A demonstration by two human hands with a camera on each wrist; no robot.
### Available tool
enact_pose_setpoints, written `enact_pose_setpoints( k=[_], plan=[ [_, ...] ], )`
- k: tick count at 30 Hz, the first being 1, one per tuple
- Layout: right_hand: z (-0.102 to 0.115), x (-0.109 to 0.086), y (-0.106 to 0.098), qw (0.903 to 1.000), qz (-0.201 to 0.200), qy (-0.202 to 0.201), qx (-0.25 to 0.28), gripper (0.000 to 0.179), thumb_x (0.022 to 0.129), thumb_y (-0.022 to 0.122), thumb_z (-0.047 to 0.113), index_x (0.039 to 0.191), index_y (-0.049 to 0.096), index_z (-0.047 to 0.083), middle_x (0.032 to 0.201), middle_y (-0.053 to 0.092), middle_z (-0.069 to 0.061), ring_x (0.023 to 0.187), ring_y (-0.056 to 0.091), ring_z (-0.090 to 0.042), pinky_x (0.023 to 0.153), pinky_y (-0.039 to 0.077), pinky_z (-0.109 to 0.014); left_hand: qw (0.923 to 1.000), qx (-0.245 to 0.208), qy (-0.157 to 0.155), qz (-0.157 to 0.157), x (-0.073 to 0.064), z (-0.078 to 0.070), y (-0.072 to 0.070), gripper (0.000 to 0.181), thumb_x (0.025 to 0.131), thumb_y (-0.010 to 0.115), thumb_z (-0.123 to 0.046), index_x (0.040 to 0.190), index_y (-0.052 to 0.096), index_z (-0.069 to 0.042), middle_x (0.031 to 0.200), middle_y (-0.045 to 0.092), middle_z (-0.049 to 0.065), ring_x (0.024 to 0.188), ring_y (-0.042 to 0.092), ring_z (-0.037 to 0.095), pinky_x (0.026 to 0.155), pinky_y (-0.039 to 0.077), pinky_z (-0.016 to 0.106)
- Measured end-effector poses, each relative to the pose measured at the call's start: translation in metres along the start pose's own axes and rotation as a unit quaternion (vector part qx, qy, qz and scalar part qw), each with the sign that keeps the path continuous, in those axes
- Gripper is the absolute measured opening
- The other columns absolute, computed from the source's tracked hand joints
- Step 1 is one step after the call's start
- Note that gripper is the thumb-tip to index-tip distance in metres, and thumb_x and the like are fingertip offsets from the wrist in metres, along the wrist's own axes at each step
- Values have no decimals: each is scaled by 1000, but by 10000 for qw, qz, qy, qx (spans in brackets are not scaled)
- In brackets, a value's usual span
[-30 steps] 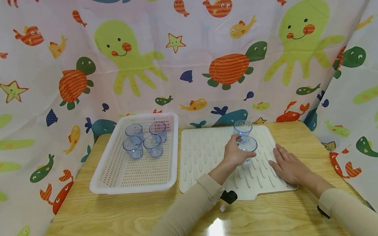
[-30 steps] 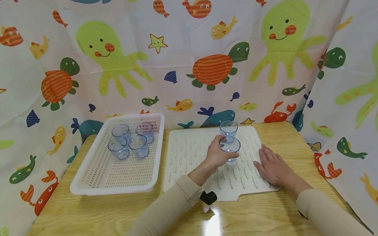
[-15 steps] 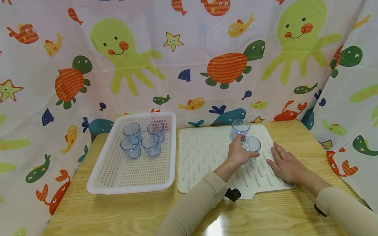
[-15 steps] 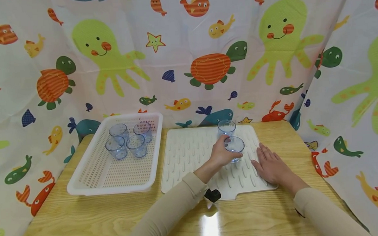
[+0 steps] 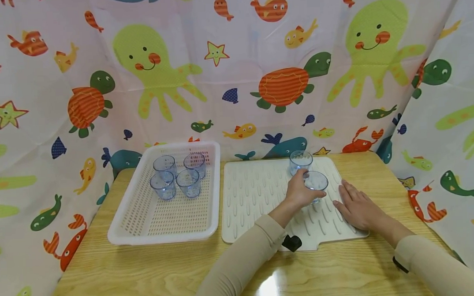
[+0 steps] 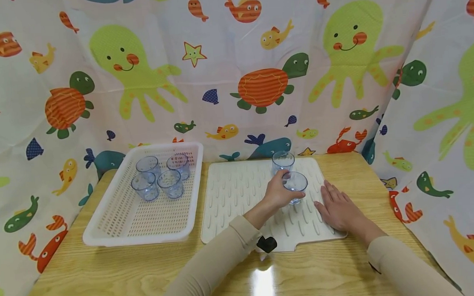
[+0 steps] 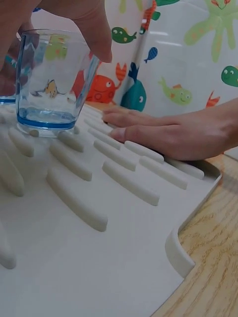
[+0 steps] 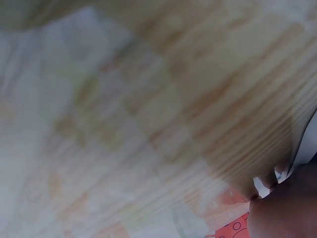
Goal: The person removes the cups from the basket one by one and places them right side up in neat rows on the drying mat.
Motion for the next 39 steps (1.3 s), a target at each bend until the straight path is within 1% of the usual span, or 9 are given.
enact_pose_setpoints(
  k=[4,8,13,16,19,22,27,34,39],
  plan=[
    [1,1,0,10000,-26,-25,-6,85,108,35,53,157,14,-13,164,5,-36,150,9,-55,116,11,-74,10000,-80,32,49,1,1,0,83,74,95,-20,145,51,-20,143,59,-1,133,54,18,109,46,35],
    [2,0,1,10000,-23,-26,12,85,108,36,53,157,14,-13,164,5,-36,150,9,-55,116,10,-74,10000,-15,24,80,0,3,0,88,71,96,-18,146,50,-22,144,58,0,132,54,19,107,47,36],
    [2,0,3,10000,-10,-3,45,85,108,38,53,157,14,-12,165,5,-35,150,9,-55,116,10,-74,9998,31,-118,131,-3,8,-2,92,70,97,-19,149,48,-24,147,55,-1,133,53,19,109,47,39],
    [3,0,3,10000,-17,-6,74,85,108,39,53,157,14,-12,165,5,-35,150,9,-55,116,10,-74,9997,41,-143,185,-6,8,-8,92,71,96,-19,149,47,-24,147,55,-1,134,52,19,110,46,39],
    [3,1,3,10000,-36,-3,63,85,108,39,52,158,14,-12,165,5,-34,150,9,-54,116,10,-74,9997,106,-53,217,-7,8,-16,91,71,96,-19,148,48,-22,145,56,1,132,53,19,109,46,37],
    [3,1,2,10000,-63,-11,37,84,108,39,51,157,14,-12,165,5,-34,150,9,-54,116,10,-74,9995,197,48,257,-6,8,-23,90,73,95,-20,149,47,-20,145,55,3,131,53,20,107,48,36],
    [4,0,0,10000,-59,11,39,85,108,37,52,157,14,-13,165,5,-35,150,9,-54,117,10,-73,9990,150,149,386,-7,9,-36,85,76,92,-17,148,47,-20,144,53,7,128,53,22,102,50,37],
    [3,-1,-1,10000,-56,11,31,84,108,36,52,157,14,-14,164,4,-35,150,9,-54,117,10,-73,9981,149,378,455,-14,11,-52,65,87,81,-18,144,50,-14,138,55,10,125,54,26,100,50,38],
    [4,-1,-1,10000,-57,-8,1,84,109,35,51,156,14,-15,163,4,-37,149,10,-56,116,10,-73,9976,237,440,474,-19,11,-61,59,91,77,-21,143,52,-13,136,55,9,123,55,27,100,50,38]
  ],
)
Point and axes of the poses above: each hand's wrist, its own x-axis towards the middle knuckle, its own y-axis out of the palm, z = x × y, the point moved 10 cm from there along x, towards the middle knuckle
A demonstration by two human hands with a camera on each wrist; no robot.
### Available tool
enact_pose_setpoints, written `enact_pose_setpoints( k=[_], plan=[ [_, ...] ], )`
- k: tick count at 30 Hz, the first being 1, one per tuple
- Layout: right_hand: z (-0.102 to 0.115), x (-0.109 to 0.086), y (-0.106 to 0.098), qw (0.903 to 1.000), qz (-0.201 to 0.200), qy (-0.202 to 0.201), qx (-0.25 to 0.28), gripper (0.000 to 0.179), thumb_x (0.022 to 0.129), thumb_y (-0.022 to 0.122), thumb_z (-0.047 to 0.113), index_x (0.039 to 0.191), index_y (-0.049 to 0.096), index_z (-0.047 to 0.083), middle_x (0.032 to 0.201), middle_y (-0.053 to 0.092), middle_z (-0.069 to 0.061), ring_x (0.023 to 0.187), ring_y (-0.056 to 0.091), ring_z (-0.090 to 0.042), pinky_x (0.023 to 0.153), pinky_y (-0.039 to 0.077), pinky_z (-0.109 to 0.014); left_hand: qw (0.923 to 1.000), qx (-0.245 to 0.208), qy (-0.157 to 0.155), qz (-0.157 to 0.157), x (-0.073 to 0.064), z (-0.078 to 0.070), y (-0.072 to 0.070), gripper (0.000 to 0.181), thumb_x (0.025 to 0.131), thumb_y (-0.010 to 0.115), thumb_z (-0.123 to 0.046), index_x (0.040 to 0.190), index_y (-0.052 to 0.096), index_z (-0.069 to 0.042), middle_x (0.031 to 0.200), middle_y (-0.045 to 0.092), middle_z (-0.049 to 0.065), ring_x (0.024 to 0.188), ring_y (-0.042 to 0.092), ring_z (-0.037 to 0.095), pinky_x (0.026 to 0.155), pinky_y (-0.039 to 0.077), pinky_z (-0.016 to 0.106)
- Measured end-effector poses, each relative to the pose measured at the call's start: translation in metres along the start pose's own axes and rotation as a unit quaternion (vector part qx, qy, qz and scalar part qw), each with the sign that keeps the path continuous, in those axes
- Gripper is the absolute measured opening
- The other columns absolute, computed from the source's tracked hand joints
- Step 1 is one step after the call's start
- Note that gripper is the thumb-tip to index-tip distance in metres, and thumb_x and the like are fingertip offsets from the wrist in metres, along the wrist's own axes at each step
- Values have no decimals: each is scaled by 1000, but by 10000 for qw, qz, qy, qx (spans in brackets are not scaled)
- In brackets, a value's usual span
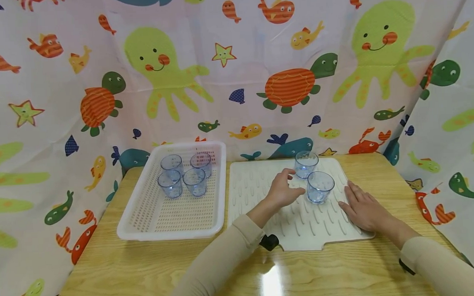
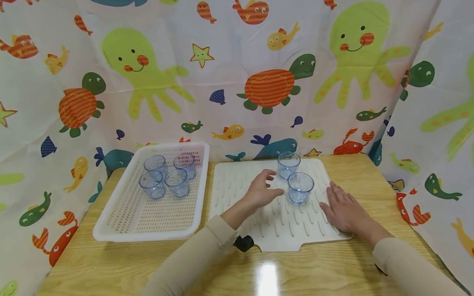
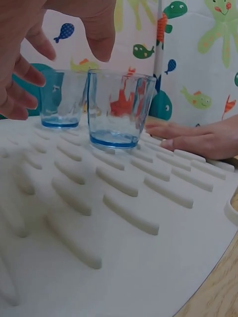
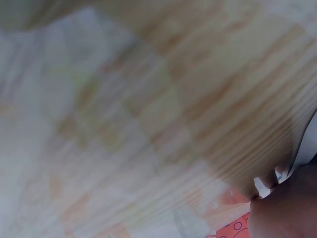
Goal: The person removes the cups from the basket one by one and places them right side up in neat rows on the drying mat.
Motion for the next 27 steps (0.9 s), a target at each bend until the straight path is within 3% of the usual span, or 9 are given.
enact_pose_setpoints(
  k=[10,17,27],
  plan=[
    [-4,1,2,10000,27,21,66,86,108,36,52,157,12,-14,164,2,-36,149,8,-56,116,8,-74,9997,95,160,166,-16,-7,-17,54,94,75,-22,141,52,-13,141,54,12,128,54,32,102,51,41],
    [-7,3,5,9998,85,31,177,88,108,34,55,157,9,-13,164,-1,-36,149,5,-56,116,6,-74,9966,569,373,465,-32,-13,-25,55,95,74,-27,143,50,-14,140,54,10,127,54,28,101,51,39],
    [-5,2,4,9999,40,8,94,86,108,35,53,157,11,-14,164,1,-36,149,6,-55,116,8,-74,9844,1304,1025,580,-60,-30,-47,58,94,73,-26,146,49,-13,141,52,10,128,52,24,105,48,39]
  ],
)
Point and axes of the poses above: each hand's wrist, its own x-axis towards the middle knuckle, its own y-axis out of the palm, z = x × y, the point moved 10 cm from there along x, towards the middle knuckle
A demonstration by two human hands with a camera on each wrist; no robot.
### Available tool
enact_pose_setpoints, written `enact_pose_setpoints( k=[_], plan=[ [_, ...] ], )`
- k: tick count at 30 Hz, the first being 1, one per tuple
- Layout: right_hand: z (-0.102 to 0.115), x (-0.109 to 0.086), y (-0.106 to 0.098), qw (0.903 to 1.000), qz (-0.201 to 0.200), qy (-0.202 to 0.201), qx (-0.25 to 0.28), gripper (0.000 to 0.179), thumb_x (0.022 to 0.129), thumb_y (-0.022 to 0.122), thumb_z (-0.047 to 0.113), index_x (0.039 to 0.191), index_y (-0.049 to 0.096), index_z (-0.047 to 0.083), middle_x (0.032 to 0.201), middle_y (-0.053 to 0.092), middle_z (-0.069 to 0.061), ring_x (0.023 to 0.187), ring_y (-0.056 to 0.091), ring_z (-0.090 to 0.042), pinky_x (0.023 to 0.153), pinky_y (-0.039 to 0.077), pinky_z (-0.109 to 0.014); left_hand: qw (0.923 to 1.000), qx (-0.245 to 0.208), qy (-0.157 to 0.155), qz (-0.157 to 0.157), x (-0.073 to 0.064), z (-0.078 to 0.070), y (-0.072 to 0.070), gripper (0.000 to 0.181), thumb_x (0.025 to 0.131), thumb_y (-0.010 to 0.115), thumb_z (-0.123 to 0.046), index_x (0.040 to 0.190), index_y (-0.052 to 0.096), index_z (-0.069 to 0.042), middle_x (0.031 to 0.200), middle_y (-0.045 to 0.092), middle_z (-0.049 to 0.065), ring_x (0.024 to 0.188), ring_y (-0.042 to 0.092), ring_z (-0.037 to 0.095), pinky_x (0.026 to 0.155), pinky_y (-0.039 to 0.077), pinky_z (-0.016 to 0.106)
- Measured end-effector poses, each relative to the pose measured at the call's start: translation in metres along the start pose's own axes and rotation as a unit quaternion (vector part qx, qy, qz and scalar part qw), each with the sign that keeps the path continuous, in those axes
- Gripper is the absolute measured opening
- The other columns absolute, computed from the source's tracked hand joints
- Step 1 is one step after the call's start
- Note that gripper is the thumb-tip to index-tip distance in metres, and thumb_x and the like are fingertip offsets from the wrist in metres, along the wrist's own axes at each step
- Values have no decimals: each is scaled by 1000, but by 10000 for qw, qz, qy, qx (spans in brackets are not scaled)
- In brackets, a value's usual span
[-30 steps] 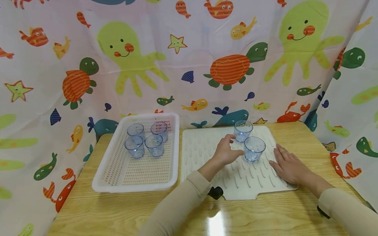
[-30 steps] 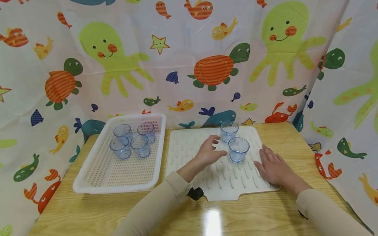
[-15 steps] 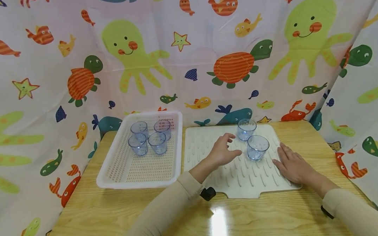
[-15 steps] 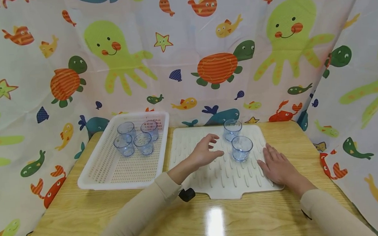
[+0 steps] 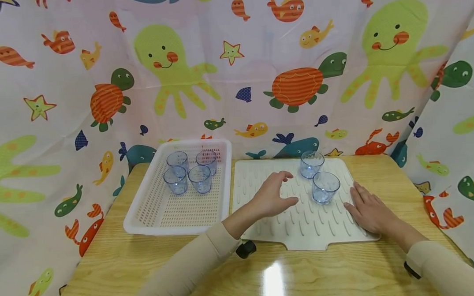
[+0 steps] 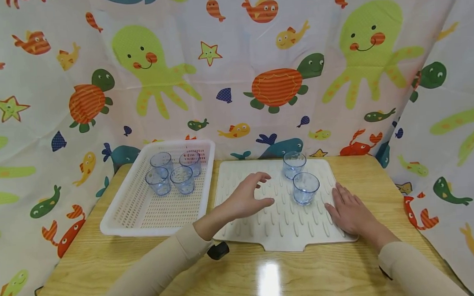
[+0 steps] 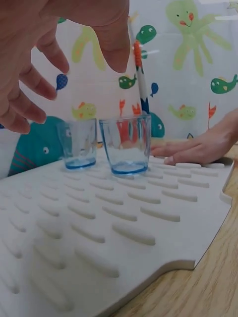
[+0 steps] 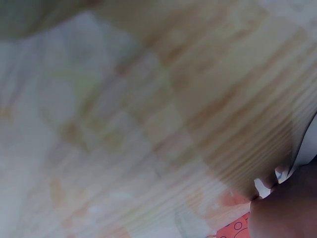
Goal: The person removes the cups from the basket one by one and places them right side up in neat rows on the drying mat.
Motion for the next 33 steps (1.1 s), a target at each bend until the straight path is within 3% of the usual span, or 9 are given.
enact_pose_setpoints(
  k=[8,14,23,33],
  plan=[
    [4,0,-4,9999,-80,-31,-65,85,108,37,51,156,14,-15,163,4,-37,149,9,-56,116,10,-74,9990,238,372,-110,-24,1,-27,62,93,75,-24,147,47,-11,145,49,11,133,50,24,110,45,43],
    [2,0,2,10000,-23,-12,61,86,108,36,53,156,11,-14,164,1,-36,149,7,-56,116,8,-74,9970,195,612,-436,-45,13,-51,61,93,75,-22,146,48,-9,145,50,11,131,50,26,109,44,46],
    [0,-2,9,9999,0,10,102,88,107,36,55,156,11,-14,164,1,-36,149,6,-56,115,8,-75,9938,98,459,-1004,-72,41,-94,61,89,79,-18,143,51,-9,142,53,11,129,52,31,104,46,50],
    [0,-2,0,10000,-54,-32,37,87,108,36,53,156,11,-15,163,2,-37,149,7,-56,116,8,-74,9898,191,147,-1403,-83,69,-138,73,86,81,-18,148,45,-5,144,51,17,130,50,39,107,44,55]
  ],
)
Point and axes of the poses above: each hand's wrist, its own x-axis towards the middle knuckle, its own y-axis out of the palm, z = x × y, the point moved 10 cm from there along x, towards the middle knuckle
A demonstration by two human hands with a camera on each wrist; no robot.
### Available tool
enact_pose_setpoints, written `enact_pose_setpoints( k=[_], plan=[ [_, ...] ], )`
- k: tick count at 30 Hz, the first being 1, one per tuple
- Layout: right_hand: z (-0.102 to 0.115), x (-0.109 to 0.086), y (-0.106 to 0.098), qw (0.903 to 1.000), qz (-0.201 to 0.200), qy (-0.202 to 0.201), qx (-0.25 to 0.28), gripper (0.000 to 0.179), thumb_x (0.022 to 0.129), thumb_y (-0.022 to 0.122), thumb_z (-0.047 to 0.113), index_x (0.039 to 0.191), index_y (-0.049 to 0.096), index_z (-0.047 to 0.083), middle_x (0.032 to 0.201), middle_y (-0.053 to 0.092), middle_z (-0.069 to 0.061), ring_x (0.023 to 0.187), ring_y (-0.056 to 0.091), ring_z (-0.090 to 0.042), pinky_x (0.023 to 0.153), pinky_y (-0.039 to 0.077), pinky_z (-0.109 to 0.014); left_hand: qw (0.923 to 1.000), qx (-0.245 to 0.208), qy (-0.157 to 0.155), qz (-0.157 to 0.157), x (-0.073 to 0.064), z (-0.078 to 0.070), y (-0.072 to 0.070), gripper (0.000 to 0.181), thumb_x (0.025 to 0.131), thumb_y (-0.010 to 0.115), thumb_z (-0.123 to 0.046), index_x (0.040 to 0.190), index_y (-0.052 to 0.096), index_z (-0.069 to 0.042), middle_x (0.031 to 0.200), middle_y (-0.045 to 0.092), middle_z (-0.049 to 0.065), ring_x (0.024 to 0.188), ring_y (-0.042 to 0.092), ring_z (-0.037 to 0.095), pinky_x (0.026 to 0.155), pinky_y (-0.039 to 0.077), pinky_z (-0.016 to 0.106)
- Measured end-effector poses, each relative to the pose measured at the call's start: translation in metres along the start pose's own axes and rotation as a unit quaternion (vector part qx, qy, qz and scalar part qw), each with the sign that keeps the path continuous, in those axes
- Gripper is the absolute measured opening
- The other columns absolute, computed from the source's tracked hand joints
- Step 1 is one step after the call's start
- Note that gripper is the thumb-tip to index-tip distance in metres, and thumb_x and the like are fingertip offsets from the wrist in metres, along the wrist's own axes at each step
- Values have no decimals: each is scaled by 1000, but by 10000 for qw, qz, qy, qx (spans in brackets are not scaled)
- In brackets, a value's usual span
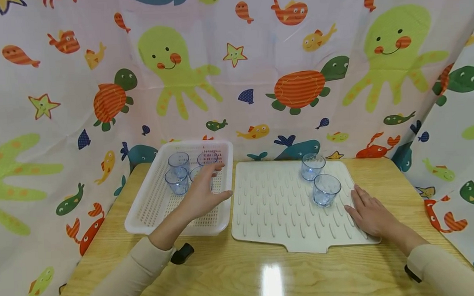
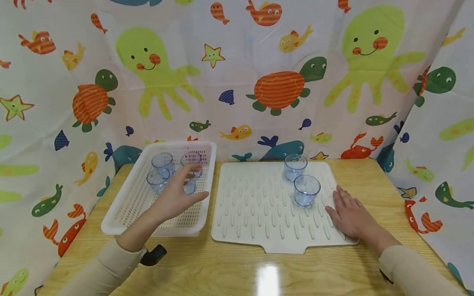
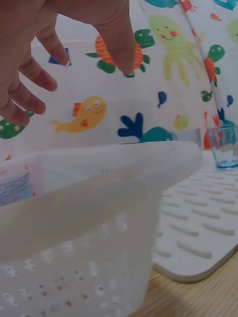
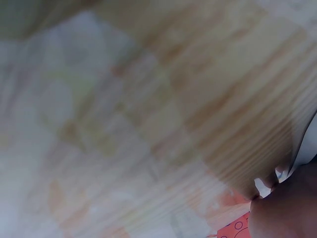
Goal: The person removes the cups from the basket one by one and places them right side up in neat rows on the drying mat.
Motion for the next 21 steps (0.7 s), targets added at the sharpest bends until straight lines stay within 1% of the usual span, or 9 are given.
enact_pose_setpoints(
  k=[2,5,7,10,13,17,21],
  plan=[
    [1,-1,-1,10000,-9,-15,20,87,108,37,53,156,12,-16,163,3,-38,149,7,-56,115,8,-74,9999,50,-101,-31,1,7,-6,75,85,82,-19,148,44,-4,144,51,17,130,50,39,107,44,55],
    [1,-1,0,10000,6,6,26,87,108,36,53,156,12,-16,163,2,-38,149,7,-56,116,8,-74,9993,10,-365,-35,4,21,-13,77,85,83,-19,149,43,-6,145,49,17,132,47,40,107,44,57],
    [1,-1,1,10000,19,16,20,87,108,36,53,156,12,-15,163,2,-37,149,7,-56,116,8,-74,9981,-40,-619,-48,7,34,-18,79,85,83,-20,151,41,-7,147,48,17,135,45,41,108,43,58],
    [2,0,2,10000,47,3,27,87,108,35,53,156,12,-16,163,2,-37,149,7,-56,116,8,-74,9940,-187,-1081,-49,9,55,-26,84,86,83,-21,154,35,-9,152,43,18,141,41,41,110,40,60],
    [4,-1,1,10000,83,-9,29,86,108,36,52,155,12,-16,163,2,-38,149,7,-56,116,9,-74,9894,-276,-1425,-108,13,72,-36,87,86,82,-21,156,32,-8,155,38,20,143,37,42,113,38,60],
    [6,-1,-2,10000,86,5,6,85,108,36,51,155,12,-16,162,3,-38,148,8,-57,115,9,-74,9876,-230,-1538,-205,24,87,-48,85,88,80,-19,155,31,-2,156,37,24,143,37,44,114,37,60],
    [6,-1,-3,9999,96,42,-29,85,108,37,51,155,12,-16,162,3,-39,148,8,-58,115,9,-74,9852,-228,-1689,-170,34,100,-53,87,88,79,-18,156,29,1,158,35,25,145,36,44,116,36,58]
  ],
)
Point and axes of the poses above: each hand's wrist, its own x-axis towards the middle knuckle, its own y-axis out of the palm, z = x × y, the point moved 10 cm from there along x, towards the middle knuckle
